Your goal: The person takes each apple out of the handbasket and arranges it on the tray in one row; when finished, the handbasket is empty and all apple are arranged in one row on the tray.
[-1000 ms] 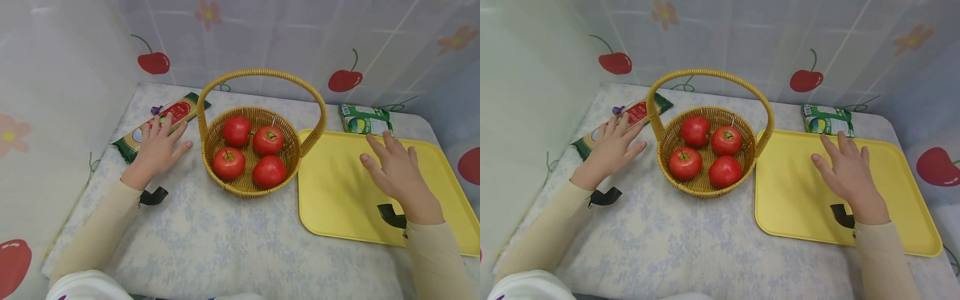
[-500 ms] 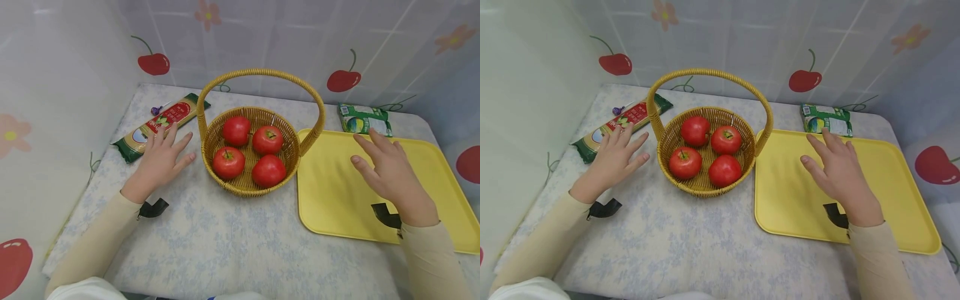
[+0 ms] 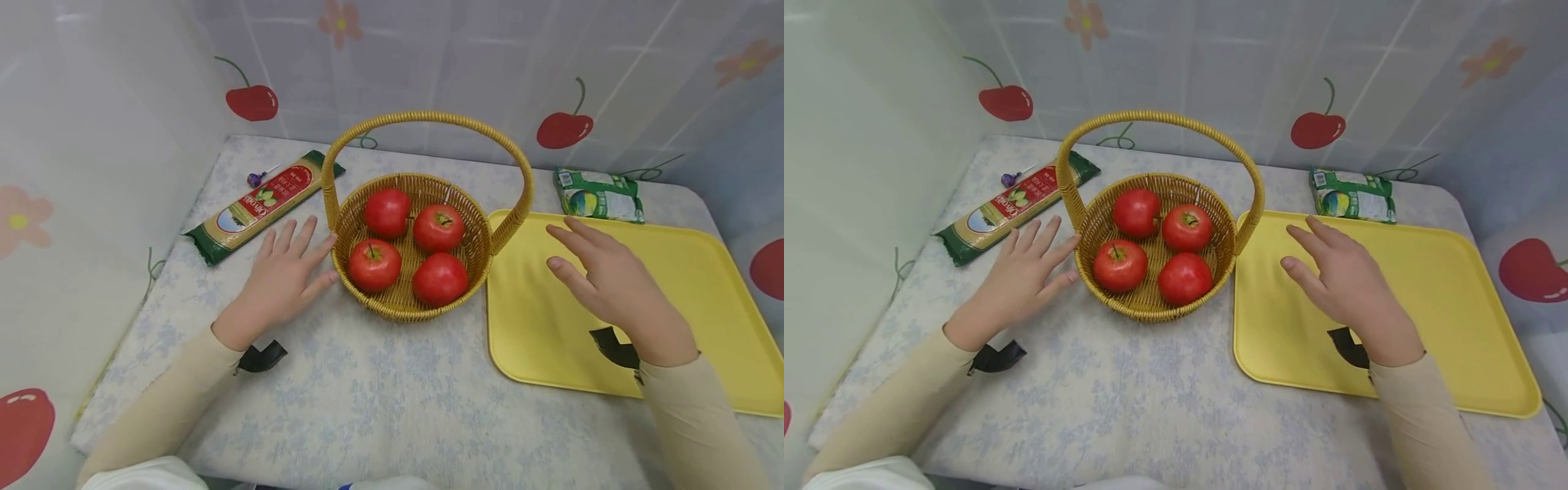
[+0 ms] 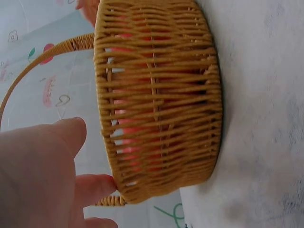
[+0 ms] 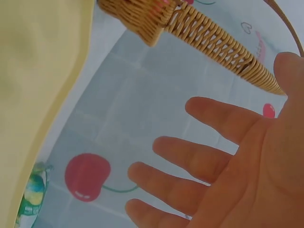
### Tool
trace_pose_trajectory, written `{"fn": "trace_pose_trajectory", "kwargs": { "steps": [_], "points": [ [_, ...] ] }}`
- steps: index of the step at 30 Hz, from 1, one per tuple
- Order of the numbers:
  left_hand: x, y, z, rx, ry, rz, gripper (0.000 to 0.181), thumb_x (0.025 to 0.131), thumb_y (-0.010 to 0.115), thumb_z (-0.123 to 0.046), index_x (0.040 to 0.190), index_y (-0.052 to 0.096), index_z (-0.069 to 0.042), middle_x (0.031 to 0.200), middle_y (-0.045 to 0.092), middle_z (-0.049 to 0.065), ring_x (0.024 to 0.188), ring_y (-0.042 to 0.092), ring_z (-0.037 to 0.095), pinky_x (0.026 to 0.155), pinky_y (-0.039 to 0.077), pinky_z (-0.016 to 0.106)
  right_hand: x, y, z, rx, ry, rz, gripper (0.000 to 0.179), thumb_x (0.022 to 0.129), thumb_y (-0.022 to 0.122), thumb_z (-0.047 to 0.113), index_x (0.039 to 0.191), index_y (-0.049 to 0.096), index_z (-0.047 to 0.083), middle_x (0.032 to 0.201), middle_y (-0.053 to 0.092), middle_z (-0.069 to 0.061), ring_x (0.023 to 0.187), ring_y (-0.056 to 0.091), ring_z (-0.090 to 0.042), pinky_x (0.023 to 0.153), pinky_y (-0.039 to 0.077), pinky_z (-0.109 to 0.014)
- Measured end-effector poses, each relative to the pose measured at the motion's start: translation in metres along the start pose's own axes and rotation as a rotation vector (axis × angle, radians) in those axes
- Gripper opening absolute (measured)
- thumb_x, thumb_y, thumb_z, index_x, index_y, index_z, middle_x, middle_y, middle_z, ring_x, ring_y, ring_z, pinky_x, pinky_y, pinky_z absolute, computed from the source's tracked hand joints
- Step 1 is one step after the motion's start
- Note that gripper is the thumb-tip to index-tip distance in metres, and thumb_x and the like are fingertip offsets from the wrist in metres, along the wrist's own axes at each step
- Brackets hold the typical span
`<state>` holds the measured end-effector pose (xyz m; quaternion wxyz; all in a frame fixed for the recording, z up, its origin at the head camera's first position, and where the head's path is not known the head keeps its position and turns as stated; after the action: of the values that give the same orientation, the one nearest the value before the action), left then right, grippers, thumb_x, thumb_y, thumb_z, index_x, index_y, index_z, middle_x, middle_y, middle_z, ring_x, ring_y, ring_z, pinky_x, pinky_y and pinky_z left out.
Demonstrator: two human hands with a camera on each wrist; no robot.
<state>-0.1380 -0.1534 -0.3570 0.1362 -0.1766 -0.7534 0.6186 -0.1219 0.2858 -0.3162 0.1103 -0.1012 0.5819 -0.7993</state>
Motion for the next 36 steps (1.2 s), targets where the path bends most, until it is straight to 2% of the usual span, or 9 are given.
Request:
{"fn": "trace_pose_trajectory", "kwargs": {
  "steps": [8,13,17,22,27,29,32,36],
  "points": [
    [-0.002,0.002,-0.014,0.009,0.038,-0.019,0.067,0.102,0.052,-0.052,0.156,0.041,-0.015,0.168,0.023,0.02,0.153,0.02,0.051,0.121,0.014,0.07,0.005,0.008,0.022,0.004,-0.03,0.068,0.056,0.104,0.053,0.043,0.149,0.051,0.01,0.153,0.049,-0.023,0.139,0.046,-0.047,0.111,0.033,-0.067],
    [-0.004,0.004,-0.018,0.023,0.043,-0.041,0.068,0.101,0.054,-0.052,0.156,0.042,-0.014,0.167,0.028,0.019,0.152,0.025,0.05,0.12,0.019,0.069,0.01,0.012,0.038,0.042,-0.089,0.115,0.053,0.105,0.054,0.041,0.146,0.054,0.008,0.145,0.058,-0.02,0.134,0.053,-0.043,0.11,0.039,-0.063],
    [-0.004,0.007,-0.02,0.012,0.051,-0.051,0.068,0.101,0.054,-0.052,0.155,0.043,-0.013,0.167,0.029,0.017,0.152,0.026,0.049,0.12,0.02,0.068,0.013,0.013,0.047,0.046,-0.094,0.15,0.052,0.105,0.053,0.043,0.144,0.056,0.008,0.14,0.062,-0.019,0.13,0.057,-0.041,0.108,0.042,-0.061],
    [-0.003,0.008,-0.021,-0.009,0.068,-0.069,0.064,0.101,0.055,-0.051,0.151,0.049,-0.011,0.166,0.031,0.018,0.149,0.031,0.049,0.119,0.023,0.068,0.018,0.015,0.061,0.052,-0.131,0.134,0.046,0.102,0.06,0.039,0.137,0.062,0.01,0.128,0.07,-0.014,0.118,0.065,-0.034,0.099,0.05,-0.056],
    [0.0,0.007,-0.023,-0.03,0.104,-0.115,0.055,0.101,0.057,-0.048,0.14,0.061,-0.009,0.162,0.039,0.019,0.143,0.042,0.048,0.116,0.029,0.068,0.03,0.02,0.08,0.07,-0.228,0.094,0.039,0.098,0.067,0.033,0.128,0.066,0.009,0.111,0.074,-0.008,0.102,0.069,-0.026,0.089,0.056,-0.047],
    [0.001,0.007,-0.024,-0.053,0.112,-0.127,0.05,0.101,0.058,-0.047,0.133,0.065,-0.008,0.159,0.043,0.019,0.139,0.048,0.046,0.115,0.031,0.067,0.035,0.024,0.089,0.076,-0.255,0.08,0.039,0.097,0.069,0.033,0.127,0.067,0.008,0.109,0.074,-0.008,0.098,0.069,-0.025,0.086,0.057,-0.045],
    [0.004,0.008,-0.025,-0.088,0.111,-0.128,0.045,0.101,0.058,-0.046,0.121,0.068,-0.008,0.156,0.046,0.02,0.133,0.053,0.045,0.115,0.032,0.067,0.044,0.033,0.102,0.07,-0.262,0.067,0.043,0.096,0.071,0.034,0.129,0.066,0.006,0.111,0.073,-0.01,0.096,0.068,-0.025,0.084,0.057,-0.044],
    [0.009,0.011,-0.024,-0.112,0.111,-0.121,0.04,0.102,0.058,-0.046,0.111,0.067,-0.008,0.152,0.047,0.022,0.125,0.058,0.047,0.112,0.035,0.066,0.056,0.048,0.116,0.036,-0.233,0.082,0.047,0.096,0.068,0.038,0.132,0.064,0.007,0.118,0.07,-0.014,0.098,0.067,-0.028,0.084,0.058,-0.045]
  ]
}}
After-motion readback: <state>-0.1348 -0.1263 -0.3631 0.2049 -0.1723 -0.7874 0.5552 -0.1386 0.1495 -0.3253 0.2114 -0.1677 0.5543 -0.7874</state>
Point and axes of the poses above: each hand's wrist, its own x-axis towards the middle knuckle, its own y-axis out of the palm, z = x × y, the point moved 4 cm from there along x, towards the middle knuckle
